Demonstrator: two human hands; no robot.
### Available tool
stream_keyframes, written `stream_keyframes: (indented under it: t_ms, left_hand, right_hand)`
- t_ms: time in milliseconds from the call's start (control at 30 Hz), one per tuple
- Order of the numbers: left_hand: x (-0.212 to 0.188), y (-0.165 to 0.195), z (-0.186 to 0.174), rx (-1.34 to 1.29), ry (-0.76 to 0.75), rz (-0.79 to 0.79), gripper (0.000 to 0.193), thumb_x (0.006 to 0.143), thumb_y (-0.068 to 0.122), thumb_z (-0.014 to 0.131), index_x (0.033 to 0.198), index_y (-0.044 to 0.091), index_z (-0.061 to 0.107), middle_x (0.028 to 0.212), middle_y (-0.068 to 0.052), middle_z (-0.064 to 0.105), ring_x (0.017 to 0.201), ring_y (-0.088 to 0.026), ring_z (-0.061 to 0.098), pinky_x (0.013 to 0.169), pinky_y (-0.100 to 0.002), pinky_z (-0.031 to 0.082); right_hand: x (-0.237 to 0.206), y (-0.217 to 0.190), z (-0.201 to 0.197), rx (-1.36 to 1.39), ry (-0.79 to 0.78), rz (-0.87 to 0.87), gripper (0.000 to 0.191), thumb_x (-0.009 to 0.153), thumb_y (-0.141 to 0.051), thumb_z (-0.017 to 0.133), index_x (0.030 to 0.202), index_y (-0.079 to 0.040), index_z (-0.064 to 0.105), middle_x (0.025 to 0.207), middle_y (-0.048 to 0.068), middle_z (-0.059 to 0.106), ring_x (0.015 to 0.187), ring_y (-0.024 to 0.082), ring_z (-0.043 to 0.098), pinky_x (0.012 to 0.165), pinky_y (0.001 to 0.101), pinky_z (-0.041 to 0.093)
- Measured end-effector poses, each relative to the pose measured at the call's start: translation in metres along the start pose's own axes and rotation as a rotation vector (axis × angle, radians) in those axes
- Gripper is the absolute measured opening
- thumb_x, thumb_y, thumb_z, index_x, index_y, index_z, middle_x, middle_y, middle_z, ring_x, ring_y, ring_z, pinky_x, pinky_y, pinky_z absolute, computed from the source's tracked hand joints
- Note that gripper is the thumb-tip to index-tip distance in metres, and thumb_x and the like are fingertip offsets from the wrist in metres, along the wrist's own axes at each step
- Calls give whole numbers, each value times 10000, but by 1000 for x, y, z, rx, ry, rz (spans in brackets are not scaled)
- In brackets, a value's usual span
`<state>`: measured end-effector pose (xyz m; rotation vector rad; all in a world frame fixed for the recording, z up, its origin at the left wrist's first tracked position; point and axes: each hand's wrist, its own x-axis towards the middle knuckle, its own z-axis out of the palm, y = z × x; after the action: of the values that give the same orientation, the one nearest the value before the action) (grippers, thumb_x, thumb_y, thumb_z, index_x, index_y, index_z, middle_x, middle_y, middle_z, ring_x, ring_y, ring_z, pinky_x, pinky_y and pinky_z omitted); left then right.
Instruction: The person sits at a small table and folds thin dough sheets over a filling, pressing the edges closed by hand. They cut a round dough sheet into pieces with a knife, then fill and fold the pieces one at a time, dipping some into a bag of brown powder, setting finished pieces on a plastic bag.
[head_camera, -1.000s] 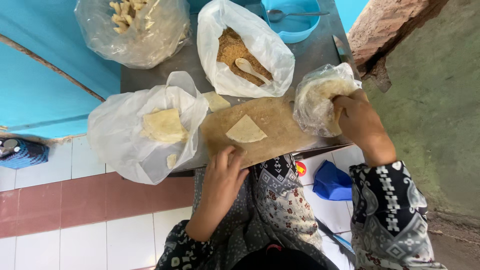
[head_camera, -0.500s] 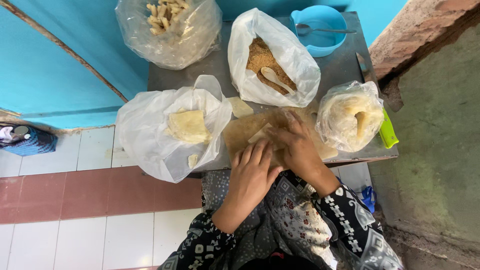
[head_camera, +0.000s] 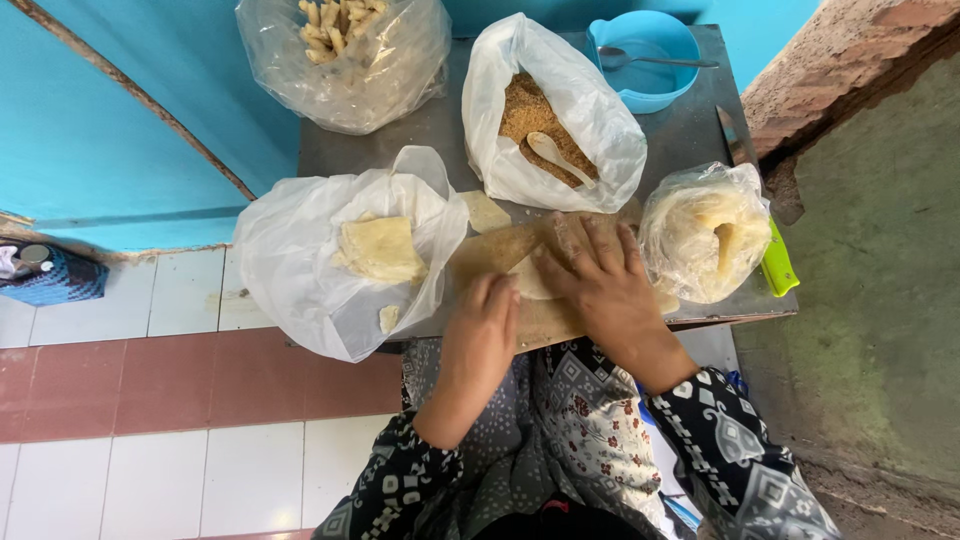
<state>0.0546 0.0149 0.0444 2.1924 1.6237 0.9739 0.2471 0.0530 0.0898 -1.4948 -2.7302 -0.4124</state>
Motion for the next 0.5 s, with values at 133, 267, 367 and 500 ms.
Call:
stream_keyframes:
  t_ms: [133,267,367,500]
  left_hand:
    - [19,-2,-5,51,77,-63,245,903,174,721,1095,27,681,1091,-165,635,1023,-371,637,843,-461,523]
    - [31,1,-7,1,33,-105,191,840,157,744,972,66,639,1001,-154,611,982,-392,622,800,-486,505]
    - [39,1,-3,-46,-5,-112,148,845,115,720,932,86,603,983,-129,615,970,-376,625,805,-491,503]
    - [41,7,5,4,17,-96,149,831,79,702,891,76,566,950,-150,606,922,-386,622,787,-502,505]
  right_hand:
    - [2,1,0,2,61,37,610,865,-158,548,1471,-230,526,1619,101,359,1493,350,322,1183,587,252]
    - [-1,26,2,142,214,162,434,864,-126,622,1294,-182,636,1471,140,549,1362,376,488,1116,531,384]
    - [23,46,13,500,366,341,326,955,-65,602,1267,-122,676,1246,157,674,1156,379,604,1001,499,483]
    - [76,60,37,508,338,420,219,976,-73,643,1193,-92,667,941,163,709,949,371,669,883,500,518]
